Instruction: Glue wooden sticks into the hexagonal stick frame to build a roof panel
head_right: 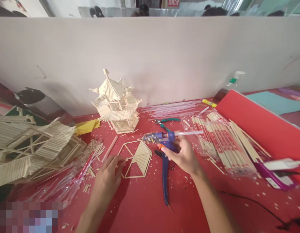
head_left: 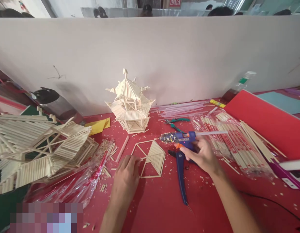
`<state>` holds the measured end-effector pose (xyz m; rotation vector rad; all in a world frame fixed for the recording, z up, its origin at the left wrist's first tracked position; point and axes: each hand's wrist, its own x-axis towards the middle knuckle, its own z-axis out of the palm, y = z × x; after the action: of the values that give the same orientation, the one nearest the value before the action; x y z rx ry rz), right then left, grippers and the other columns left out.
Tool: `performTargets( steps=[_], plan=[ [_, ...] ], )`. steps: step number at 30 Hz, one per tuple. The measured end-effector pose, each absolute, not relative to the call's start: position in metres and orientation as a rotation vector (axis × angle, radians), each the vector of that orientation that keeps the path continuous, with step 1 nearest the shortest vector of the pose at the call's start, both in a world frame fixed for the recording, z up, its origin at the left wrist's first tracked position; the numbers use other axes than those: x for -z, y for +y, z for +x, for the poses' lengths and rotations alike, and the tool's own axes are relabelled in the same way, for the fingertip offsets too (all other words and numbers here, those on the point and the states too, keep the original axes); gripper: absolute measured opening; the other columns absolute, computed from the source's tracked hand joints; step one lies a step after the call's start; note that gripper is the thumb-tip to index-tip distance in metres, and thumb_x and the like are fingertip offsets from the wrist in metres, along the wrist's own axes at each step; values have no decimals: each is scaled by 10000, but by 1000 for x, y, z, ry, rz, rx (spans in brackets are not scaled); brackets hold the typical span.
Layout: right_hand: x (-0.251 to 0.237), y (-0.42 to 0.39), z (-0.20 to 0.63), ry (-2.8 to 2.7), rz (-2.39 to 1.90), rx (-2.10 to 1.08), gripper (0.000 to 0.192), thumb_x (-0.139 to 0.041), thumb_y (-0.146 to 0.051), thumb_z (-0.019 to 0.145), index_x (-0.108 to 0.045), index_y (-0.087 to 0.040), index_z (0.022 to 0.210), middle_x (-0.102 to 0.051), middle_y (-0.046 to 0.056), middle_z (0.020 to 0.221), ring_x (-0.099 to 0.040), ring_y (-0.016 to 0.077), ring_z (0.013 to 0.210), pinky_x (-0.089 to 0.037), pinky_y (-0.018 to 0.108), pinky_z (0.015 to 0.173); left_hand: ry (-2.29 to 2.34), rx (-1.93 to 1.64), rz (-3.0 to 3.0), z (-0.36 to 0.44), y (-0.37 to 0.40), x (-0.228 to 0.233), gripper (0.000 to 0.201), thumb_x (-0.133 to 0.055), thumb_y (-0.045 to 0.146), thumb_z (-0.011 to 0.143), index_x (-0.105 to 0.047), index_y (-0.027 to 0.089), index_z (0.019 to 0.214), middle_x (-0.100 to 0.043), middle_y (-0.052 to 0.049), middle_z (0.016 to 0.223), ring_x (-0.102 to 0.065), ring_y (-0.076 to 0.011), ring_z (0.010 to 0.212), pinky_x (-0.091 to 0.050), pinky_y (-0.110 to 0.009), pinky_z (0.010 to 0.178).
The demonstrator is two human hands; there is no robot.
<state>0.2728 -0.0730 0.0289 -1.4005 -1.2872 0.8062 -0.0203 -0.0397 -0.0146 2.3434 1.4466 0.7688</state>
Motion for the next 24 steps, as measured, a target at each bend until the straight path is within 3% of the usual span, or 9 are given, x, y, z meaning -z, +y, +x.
performTargets(
  steps=[2, 4, 8, 16, 21, 24],
  plan=[
    [-33, -74, 271, -1391, -1513, -790, 315, -734, -491, 891, -662, -205, 998, -726, 42, 813, -681, 210, 656, -558, 319, 584, 1418, -709, 2343, -20, -41, 13, 169, -457, 168, 1017, -601, 228, 953, -684, -45, 936, -663, -220, 845, -492, -316, 729],
    [-36, -75, 272, -1527, -1602, -781, 347, -676, -527, 927, -714, -207, 1056, -756, 74, 923, -723, 283, 870, -595, 377, 754, 1372, -620, 2345, -17, -43, 12, 185, -445, 178, 1028, -584, 234, 919, -674, -33, 898, -653, -210, 796, -471, -303, 687],
    [-38, -76, 282, -1744, -1653, -919, 416, -580, -558, 980, -729, -244, 1209, -757, 96, 1159, -667, 363, 1177, -541, 480, 1004, 1308, -522, 2360, -11, -49, 12, 204, -435, 123, 1015, -553, 236, 893, -660, -23, 880, -636, -205, 777, -451, -297, 682],
    [-19, -81, 285, -1614, -1500, -1313, 455, -587, -569, 979, -678, -207, 1239, -720, 108, 1077, -677, 284, 1021, -560, 428, 947, 1364, -456, 2439, -5, -57, 23, 247, -458, 25, 959, -543, 250, 1017, -661, -24, 955, -645, -226, 811, -450, -308, 677],
    [-5, -85, 253, -1161, -1503, -1292, 418, -634, -558, 960, -640, -223, 1211, -618, 9, 782, -637, 206, 770, -535, 330, 719, 1419, -419, 2404, -1, -63, 26, 244, -436, 24, 971, -514, 254, 994, -632, -20, 944, -641, -213, 787, -411, -292, 624],
    [-7, -81, 247, -1168, -1530, -1333, 408, -630, -581, 953, -657, -219, 1139, -587, -7, 722, -653, 215, 772, -530, 330, 727, 1438, -448, 2387, 3, -65, 27, 249, -423, 26, 982, -509, 257, 1016, -625, -16, 943, -641, -206, 779, -407, -285, 621]
  ],
)
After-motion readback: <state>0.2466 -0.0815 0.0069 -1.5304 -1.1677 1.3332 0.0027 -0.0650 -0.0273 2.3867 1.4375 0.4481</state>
